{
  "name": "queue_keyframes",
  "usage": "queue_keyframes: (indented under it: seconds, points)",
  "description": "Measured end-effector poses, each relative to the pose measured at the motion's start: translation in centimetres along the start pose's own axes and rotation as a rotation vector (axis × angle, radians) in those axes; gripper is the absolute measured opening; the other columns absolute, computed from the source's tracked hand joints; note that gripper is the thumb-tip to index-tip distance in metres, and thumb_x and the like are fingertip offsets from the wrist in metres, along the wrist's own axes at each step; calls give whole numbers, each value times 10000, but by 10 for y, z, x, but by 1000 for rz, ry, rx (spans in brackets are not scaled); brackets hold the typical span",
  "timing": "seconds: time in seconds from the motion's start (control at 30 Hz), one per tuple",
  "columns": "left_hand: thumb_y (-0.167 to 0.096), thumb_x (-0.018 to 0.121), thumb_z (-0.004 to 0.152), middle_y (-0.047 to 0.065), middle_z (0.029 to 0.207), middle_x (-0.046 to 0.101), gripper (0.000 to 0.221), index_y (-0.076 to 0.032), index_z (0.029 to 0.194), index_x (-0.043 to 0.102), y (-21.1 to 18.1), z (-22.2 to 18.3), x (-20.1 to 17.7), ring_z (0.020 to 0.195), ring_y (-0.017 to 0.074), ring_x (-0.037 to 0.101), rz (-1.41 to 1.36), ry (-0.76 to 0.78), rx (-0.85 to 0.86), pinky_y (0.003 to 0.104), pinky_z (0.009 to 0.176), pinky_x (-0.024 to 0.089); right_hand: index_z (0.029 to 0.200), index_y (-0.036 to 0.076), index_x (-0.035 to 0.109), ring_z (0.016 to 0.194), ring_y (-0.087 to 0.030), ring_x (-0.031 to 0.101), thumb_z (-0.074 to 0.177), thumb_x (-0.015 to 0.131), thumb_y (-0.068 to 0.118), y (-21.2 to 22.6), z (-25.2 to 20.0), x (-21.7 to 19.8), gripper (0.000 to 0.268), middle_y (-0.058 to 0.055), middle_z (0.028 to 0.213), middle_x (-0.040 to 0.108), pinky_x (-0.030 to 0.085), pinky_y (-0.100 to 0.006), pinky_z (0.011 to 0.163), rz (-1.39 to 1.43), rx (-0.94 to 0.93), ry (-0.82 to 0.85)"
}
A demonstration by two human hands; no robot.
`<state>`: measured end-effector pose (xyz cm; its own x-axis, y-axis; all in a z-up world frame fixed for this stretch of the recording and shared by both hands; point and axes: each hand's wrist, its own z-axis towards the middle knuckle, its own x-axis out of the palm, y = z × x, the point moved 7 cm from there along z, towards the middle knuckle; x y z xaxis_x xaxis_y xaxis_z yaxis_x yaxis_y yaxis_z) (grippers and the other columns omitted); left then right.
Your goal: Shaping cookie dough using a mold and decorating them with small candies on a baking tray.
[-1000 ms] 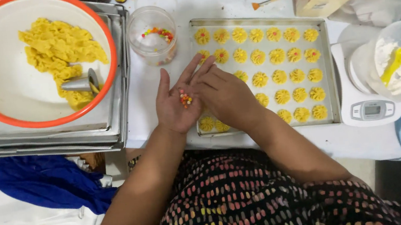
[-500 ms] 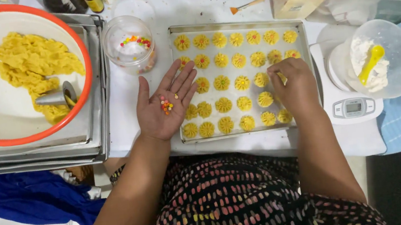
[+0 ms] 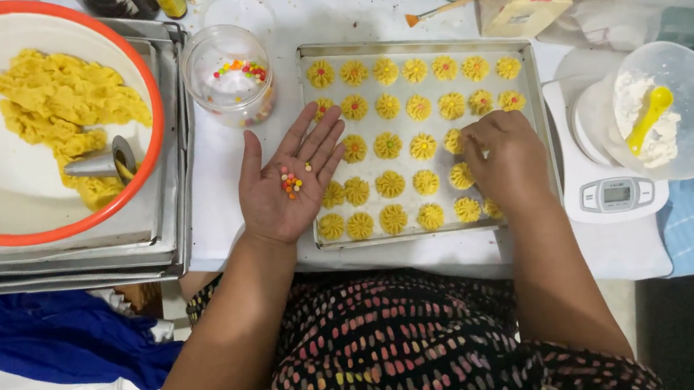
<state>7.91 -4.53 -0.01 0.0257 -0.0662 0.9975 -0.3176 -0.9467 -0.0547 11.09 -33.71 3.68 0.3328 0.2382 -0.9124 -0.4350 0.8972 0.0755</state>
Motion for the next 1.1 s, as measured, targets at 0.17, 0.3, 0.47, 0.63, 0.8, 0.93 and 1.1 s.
queue_keyframes:
  seconds: [0.17,0.3,0.47,0.63,0.8,0.93,1.1]
  points:
    - [-645,464,931,228,1631,320,884,-45,1570,350,0,0,0,1537,369,279,-21,-9,-2,473,1286,221,913,195,786,857,-222,668,857,799,134,1,-2,5,84,5,857,649,568,-319,750,-53,-25,-24]
    - [-636,465,940,229,1628,325,870,-42,1566,359,0,0,0,1535,372,284,-42,-8,-2,475,1286,221,911,175,796,848,-226,664,859,783,116,5,-4,-9,79,-7,860,663,570,-311,757,-11,-29,-25]
    - [-642,445,951,222,1630,326,867,-43,1571,352,0,-1,2,1540,363,275,-8,13,5,464,1291,209,966,114,819,858,-262,673,868,753,23,-5,-8,-14,149,-40,892,691,581,-347,790,55,13,-24]
    - [-636,453,947,225,1638,307,877,-40,1578,334,0,0,1,1542,364,265,-22,9,-4,465,1288,213,947,117,811,917,-271,674,845,741,65,7,-7,-13,134,-51,926,693,578,-362,794,7,-12,0]
    - [-637,442,950,226,1643,293,878,-39,1582,322,0,-1,1,1547,365,252,-27,18,-5,461,1287,213,963,161,831,917,-246,662,847,718,45,5,-7,-6,199,-19,922,693,571,-331,813,12,-25,37]
    - [-645,440,950,226,1644,293,880,-42,1581,327,0,-1,2,1546,358,259,-13,23,-6,454,1284,223,999,139,822,944,-284,658,868,719,53,-9,-11,-3,189,-43,958,687,568,-379,840,47,-18,10]
    - [-646,445,944,235,1641,297,888,-38,1581,325,1,-1,1,1543,363,264,-16,17,-10,460,1278,234,962,153,816,924,-271,655,832,700,41,0,-11,0,207,-22,929,669,568,-354,840,14,-59,36]
